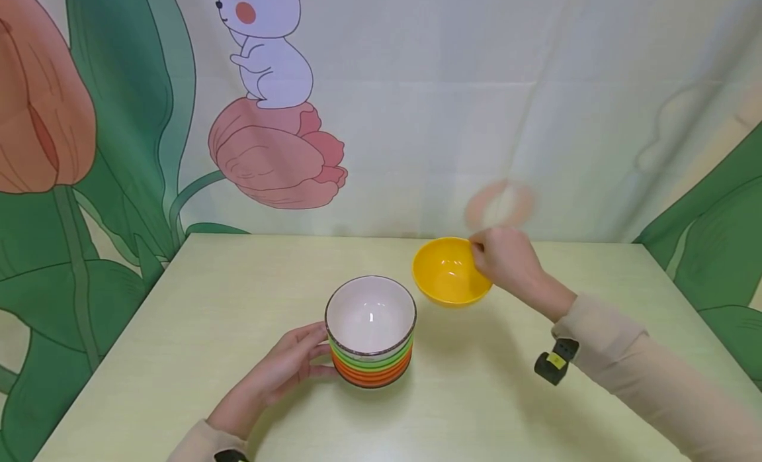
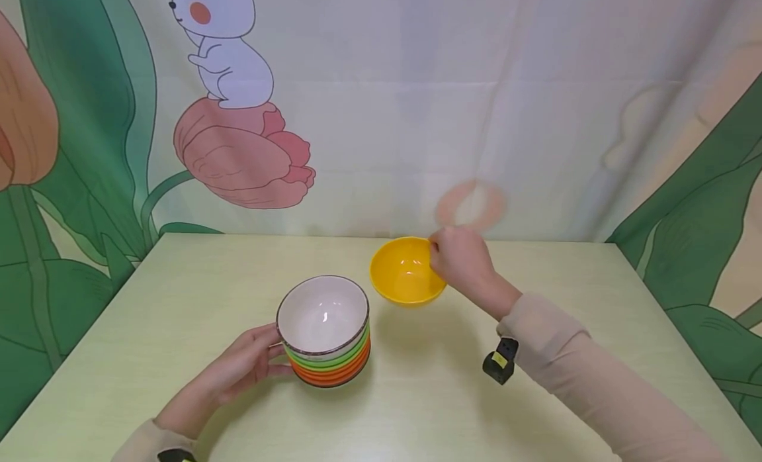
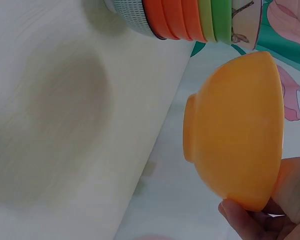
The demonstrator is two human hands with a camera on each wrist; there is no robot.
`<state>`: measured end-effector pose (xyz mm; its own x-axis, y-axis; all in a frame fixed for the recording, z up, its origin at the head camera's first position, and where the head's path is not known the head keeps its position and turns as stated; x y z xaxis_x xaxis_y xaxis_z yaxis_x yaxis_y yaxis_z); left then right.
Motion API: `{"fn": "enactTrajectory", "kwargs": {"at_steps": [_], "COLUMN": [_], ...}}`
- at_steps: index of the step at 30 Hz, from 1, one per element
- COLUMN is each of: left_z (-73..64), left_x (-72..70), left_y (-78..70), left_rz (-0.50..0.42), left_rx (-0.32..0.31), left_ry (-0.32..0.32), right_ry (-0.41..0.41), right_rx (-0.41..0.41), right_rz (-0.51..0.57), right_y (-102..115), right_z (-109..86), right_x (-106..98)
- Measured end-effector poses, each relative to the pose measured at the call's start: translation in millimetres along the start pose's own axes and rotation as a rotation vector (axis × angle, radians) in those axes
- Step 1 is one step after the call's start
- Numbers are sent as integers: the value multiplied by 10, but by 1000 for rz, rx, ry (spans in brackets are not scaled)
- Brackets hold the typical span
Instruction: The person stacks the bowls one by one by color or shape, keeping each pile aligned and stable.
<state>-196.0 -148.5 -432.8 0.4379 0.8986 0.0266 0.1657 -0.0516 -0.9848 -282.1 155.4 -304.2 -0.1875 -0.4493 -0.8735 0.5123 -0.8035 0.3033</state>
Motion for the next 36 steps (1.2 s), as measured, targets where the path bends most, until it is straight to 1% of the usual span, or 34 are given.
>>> {"fn": "enactTrajectory", "kwargs": {"at_steps": [7,13,27,36], "left_z": [2,-3,11,0], "left_x": [-6,-19,-14,-9], "left_y": [5,13,21,9], "left_rz": [-3,-4,1,-3], "left_rx": [-8,-5,-15,-14], "left_ry": [-4,-5,-6,-10], "right_ry": [-12,-34,-66,-63], "right_rx": [-19,-61,-119,-139], "right_rz": [18,8,-16,19], "right_y": [150,310,491,654], "right_z": [64,105,158,201], "right_x": [-95,-140,-206,-238]}}
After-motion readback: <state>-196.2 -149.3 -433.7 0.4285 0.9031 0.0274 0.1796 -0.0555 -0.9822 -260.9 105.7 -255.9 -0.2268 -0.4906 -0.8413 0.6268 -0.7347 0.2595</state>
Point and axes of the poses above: each hand's wrist, its own z-axis towards the middle knuckle, its own x-axis out of the palm, y = z × x, the point moved 3 cm from there along z, towards the middle knuckle, and after that the axes turned 9 degrees about z, right-handed, at the moved point
